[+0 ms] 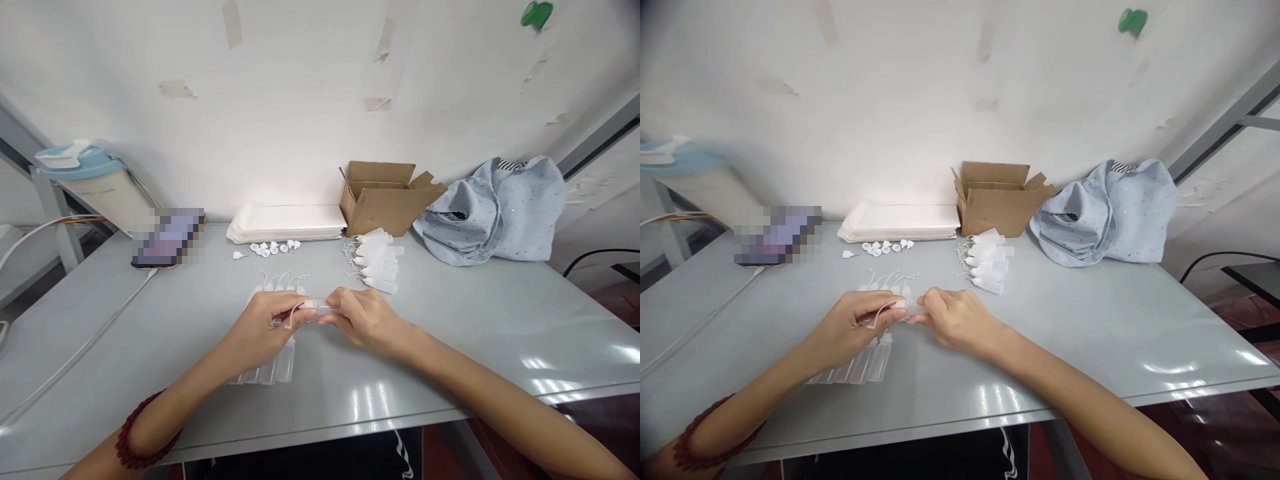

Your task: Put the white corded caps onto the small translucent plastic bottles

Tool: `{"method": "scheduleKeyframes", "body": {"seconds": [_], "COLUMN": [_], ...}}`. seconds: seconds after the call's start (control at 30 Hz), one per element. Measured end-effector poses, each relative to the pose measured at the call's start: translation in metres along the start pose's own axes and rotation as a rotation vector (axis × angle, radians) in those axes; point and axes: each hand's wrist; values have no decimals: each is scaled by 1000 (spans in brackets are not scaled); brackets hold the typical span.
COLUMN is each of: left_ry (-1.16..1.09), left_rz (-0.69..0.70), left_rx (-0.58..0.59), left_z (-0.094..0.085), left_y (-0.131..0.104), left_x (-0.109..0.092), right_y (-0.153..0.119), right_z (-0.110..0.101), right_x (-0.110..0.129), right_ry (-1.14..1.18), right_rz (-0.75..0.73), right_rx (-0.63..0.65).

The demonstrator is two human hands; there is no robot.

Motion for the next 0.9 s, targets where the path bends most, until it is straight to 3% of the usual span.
{"method": "scheduleKeyframes", "body": {"seconds": [0.1, 0.2, 0.3, 0.4, 0.57, 0.63, 0.73, 0.9], "left_ry": [-83, -179, -239, -324, -368, -352, -301, -345], "left_rz": [-26, -137, -260, -321, -275, -254, -214, -221], "left_rx": [38, 46, 34, 68, 131, 135, 110, 119], "left_z": [0, 3, 7, 8, 4, 3, 4, 8], "left_y": [-1, -1, 0, 0, 1, 1, 0, -1], "left_x": [-2, -4, -2, 1, 3, 3, 3, 2], "right_y": [5, 11, 12, 8, 0, 0, 2, 2], "right_z": [-8, -14, -11, -5, 4, 5, 3, 3], "right_x": [3, 2, 0, 1, 1, -1, 0, 9], "right_ry": [411, 877, 1018, 771, 266, 149, 93, 236], "right_rz": [328, 667, 775, 652, 136, 4, -34, 117], "right_rx": [78, 158, 145, 11, -96, -97, -75, -104]}}
Point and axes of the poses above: each hand's wrist, its own y-axis towards the middle knuckle, its own z-axis out of the palm, x = y × z, and after that the axes turned 8 degrees about y, right-handed
